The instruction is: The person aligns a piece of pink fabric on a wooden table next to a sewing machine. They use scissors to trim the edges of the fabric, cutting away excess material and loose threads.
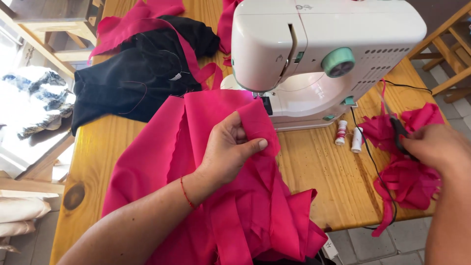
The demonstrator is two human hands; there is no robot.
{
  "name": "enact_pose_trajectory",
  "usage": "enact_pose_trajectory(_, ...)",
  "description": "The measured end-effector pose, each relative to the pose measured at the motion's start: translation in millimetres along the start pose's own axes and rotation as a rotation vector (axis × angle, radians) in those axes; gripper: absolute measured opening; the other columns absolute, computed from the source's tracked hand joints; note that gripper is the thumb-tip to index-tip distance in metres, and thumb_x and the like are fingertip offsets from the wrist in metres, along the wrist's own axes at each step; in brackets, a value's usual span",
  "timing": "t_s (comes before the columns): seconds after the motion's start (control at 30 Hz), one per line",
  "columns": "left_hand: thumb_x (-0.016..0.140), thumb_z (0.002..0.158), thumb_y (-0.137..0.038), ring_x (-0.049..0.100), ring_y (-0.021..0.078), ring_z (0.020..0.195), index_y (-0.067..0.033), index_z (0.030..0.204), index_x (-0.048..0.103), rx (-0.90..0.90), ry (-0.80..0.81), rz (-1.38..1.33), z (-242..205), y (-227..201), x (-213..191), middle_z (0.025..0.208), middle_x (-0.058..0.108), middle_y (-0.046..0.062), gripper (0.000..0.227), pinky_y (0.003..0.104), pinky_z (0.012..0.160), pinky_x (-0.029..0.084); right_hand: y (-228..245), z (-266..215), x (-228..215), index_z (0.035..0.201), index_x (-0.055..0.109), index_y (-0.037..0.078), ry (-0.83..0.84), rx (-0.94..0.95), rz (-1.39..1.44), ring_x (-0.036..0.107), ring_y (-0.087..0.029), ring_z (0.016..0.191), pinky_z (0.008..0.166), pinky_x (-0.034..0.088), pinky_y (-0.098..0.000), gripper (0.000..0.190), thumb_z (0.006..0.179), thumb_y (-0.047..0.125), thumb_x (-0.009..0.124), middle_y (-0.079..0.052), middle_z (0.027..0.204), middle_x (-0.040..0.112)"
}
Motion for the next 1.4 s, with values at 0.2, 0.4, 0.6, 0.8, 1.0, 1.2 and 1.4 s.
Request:
enact_pose_trajectory(0.2,0.091,0.095,0.006,0.087,0.0182,0.105,-0.0058,0.165,0.066,0.001,-0.025,0.025,-4,-9,5,0.113,0.089,0.009,0.075,0.037,0.095,0.078,-99,21,94,0.156,0.078,-0.01,-0.163,-0.3,1.11,0.076,-0.038,0.098,0.087,0.058,-0.0475,0.053,0.108,0.007,0.093,-0.03,0.109,0.08)
enact_pose_trajectory(0.4,0.093,0.094,0.003,0.084,0.0171,0.108,-0.0066,0.169,0.062,0.029,-0.034,0.013,-5,-9,6,0.118,0.086,0.007,0.082,0.034,0.098,0.075,-54,-86,43,0.153,0.061,-0.008,-0.169,-0.396,1.216,0.074,-0.045,0.142,0.127,0.059,-0.0582,0.068,0.089,-0.007,0.085,-0.032,0.152,0.075)
enact_pose_trajectory(0.6,0.093,0.092,0.006,0.085,0.0193,0.112,-0.0051,0.168,0.061,0.048,-0.044,-0.085,-6,-3,7,0.123,0.086,0.01,0.083,0.036,0.1,0.075,-1,-197,42,0.165,0.065,0.006,0.413,-0.956,1.29,0.103,-0.032,0.126,0.081,0.083,-0.0424,0.121,0.08,0.086,0.097,-0.015,0.155,0.093)
enact_pose_trajectory(0.8,0.092,0.095,0.003,0.084,0.0159,0.107,-0.0051,0.166,0.062,0.091,-0.051,-0.046,-21,-24,19,0.116,0.084,0.005,0.077,0.035,0.099,0.076,110,-266,55,0.12,0.088,-0.007,0.868,-0.347,1.133,0.088,-0.032,0.106,0.099,0.071,-0.0458,0.119,0.024,0.062,0.095,-0.017,0.112,0.085)
enact_pose_trajectory(1.0,0.09,0.096,0.005,0.086,0.0167,0.102,-0.006,0.155,0.064,0.079,-0.076,0.035,-28,-31,27,0.109,0.086,0.007,0.065,0.034,0.092,0.078,128,-264,75,0.112,0.075,0.005,0.72,-0.654,1.263,0.065,-0.019,0.086,0.074,0.056,-0.0364,0.096,0.047,0.063,0.115,-0.006,0.095,0.066)
enact_pose_trajectory(1.2,0.094,0.093,0.004,0.075,0.0069,0.079,-0.0106,0.142,0.069,-0.022,-0.157,0.181,-33,-34,28,0.087,0.074,-0.002,0.057,0.027,0.07,0.07,147,-270,66,0.107,0.083,0.004,0.635,-0.546,1.251,0.064,-0.02,0.081,0.071,0.052,-0.0367,0.065,0.054,0.005,0.121,-0.007,0.088,0.072)
enact_pose_trajectory(1.4,0.103,0.091,-0.002,0.066,0.0051,0.071,-0.0156,0.107,0.06,-0.063,-0.2,0.312,-30,-29,22,0.079,0.064,-0.005,0.048,0.027,0.059,0.06,150,-264,75,0.104,0.08,0.007,0.564,-0.651,1.308,0.054,-0.015,0.075,0.064,0.044,-0.0347,0.073,0.057,0.048,0.118,-0.001,0.082,0.061)
Point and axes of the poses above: each hand's wrist, its own z-axis towards the middle knuckle, its own x-axis out of the palm, y = z × x, the point moved 5 cm from there along z, towards the middle knuckle
